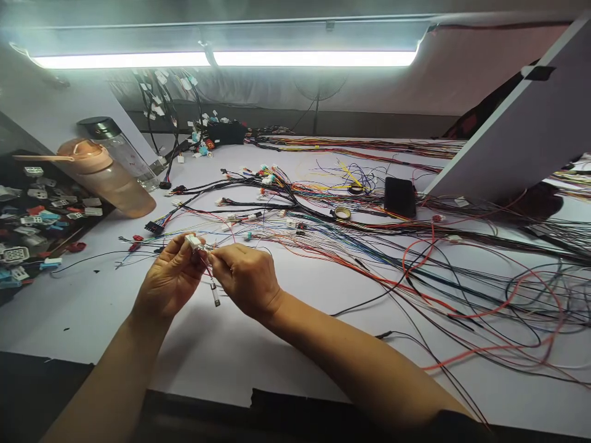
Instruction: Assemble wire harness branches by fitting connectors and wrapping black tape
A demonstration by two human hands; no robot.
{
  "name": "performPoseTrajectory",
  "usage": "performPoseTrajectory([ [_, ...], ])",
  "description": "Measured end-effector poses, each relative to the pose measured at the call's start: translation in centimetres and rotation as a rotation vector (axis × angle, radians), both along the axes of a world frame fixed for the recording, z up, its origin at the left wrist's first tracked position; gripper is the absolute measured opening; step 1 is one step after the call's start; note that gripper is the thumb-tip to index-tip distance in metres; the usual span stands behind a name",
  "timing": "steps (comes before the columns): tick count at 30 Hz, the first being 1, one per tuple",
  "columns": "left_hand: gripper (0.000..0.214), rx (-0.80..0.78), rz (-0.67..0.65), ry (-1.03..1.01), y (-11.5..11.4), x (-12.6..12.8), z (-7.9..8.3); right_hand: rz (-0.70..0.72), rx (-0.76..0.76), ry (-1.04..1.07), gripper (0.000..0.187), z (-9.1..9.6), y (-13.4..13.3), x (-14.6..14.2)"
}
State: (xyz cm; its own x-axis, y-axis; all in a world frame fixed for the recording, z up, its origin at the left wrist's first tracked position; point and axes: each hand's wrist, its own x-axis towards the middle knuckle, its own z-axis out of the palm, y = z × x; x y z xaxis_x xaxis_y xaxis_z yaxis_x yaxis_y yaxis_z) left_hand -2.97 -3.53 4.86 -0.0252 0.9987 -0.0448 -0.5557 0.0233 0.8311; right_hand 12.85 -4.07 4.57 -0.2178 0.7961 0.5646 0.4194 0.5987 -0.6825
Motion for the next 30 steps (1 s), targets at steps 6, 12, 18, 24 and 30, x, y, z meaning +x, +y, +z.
performPoseTrajectory([
  [6, 0.025, 0.026, 0.008, -0.019, 0.2, 0.1, -0.2, -0.008, 0.019, -0.071, 0.030, 0.4, -0.2, 0.1],
  [12, 0.023, 0.056, -0.026, -0.003, 0.0, 0.0, -0.2, -0.024, 0.068, -0.143, 0.025, 0.5, -0.3, 0.2],
  [18, 0.020, 0.100, -0.027, 0.098, 0.1, 0.4, -0.8, -0.071, 0.077, -0.170, 0.026, 0.2, -0.1, 0.1],
  [24, 0.022, 0.067, 0.037, 0.100, 0.5, 0.1, -1.4, -0.072, 0.017, -0.212, 0.023, 0.7, 0.0, 0.2],
  [30, 0.020, 0.109, 0.055, 0.123, 0.4, 0.2, -1.4, -0.071, 0.037, -0.256, 0.030, 0.8, 0.1, 0.3],
])
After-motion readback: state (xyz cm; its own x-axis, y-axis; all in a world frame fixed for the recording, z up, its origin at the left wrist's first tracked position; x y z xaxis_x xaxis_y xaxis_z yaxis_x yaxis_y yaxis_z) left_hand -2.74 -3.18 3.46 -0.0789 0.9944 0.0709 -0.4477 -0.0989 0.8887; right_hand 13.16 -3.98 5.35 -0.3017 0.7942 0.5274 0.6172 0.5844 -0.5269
